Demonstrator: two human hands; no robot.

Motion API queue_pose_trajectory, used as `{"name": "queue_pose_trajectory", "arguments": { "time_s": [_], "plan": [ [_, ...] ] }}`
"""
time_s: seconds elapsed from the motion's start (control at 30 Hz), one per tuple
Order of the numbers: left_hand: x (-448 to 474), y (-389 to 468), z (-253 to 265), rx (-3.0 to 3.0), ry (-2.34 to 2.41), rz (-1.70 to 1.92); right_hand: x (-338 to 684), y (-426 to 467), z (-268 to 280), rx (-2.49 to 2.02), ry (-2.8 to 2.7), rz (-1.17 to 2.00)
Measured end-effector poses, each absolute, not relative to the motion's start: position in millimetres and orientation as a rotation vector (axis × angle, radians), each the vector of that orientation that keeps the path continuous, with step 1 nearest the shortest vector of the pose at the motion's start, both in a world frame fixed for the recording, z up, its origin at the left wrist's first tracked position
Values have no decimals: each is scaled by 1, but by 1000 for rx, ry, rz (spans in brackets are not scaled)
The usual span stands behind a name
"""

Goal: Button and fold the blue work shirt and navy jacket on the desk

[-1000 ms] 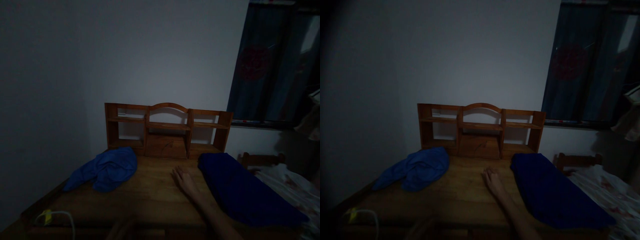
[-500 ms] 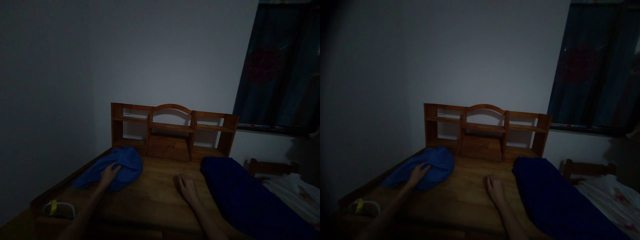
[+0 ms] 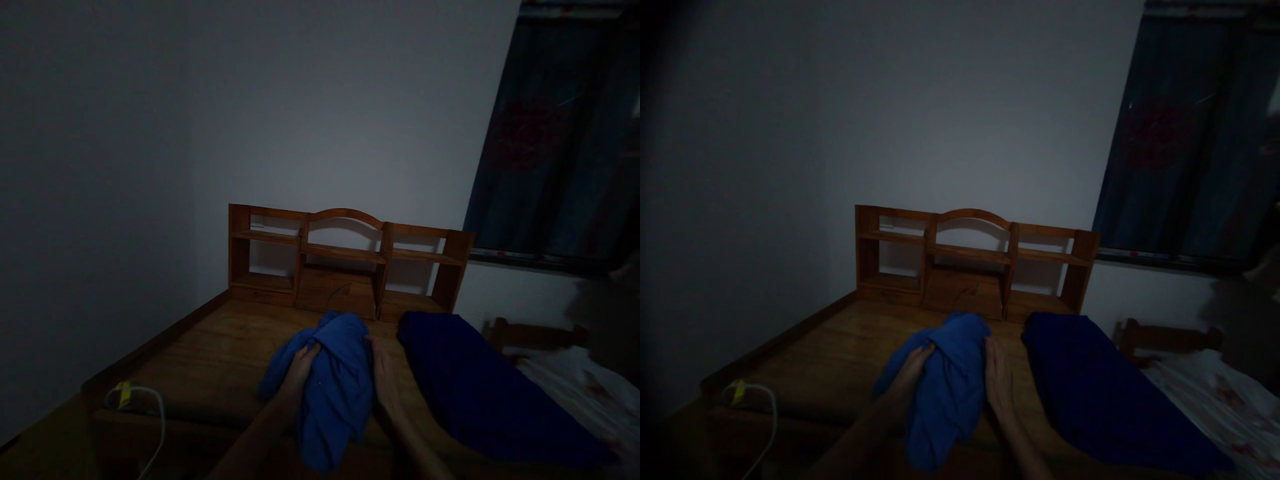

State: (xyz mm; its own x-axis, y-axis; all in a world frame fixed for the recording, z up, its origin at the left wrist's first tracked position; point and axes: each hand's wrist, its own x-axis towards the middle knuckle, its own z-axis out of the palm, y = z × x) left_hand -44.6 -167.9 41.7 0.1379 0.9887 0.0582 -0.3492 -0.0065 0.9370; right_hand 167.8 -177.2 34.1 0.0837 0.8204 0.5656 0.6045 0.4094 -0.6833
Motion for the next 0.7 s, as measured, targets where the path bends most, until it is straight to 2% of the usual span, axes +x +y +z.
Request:
{"name": "queue_pose_trajectory", "arguments": {
  "time_s": [0.23,0.43,0.6,0.7],
  "plan": [
    [-2,-166,61,821,483,1068,164,-245,23,-1272,-1777,110],
    [5,-165,126,760,384,1204,201,-223,17,-1392,-1753,167],
    [-44,-155,189,657,258,1410,249,-197,82,-1580,-1637,-156],
    [-103,-142,200,560,260,1612,292,-189,140,-1606,-1451,-278]
  ]
}}
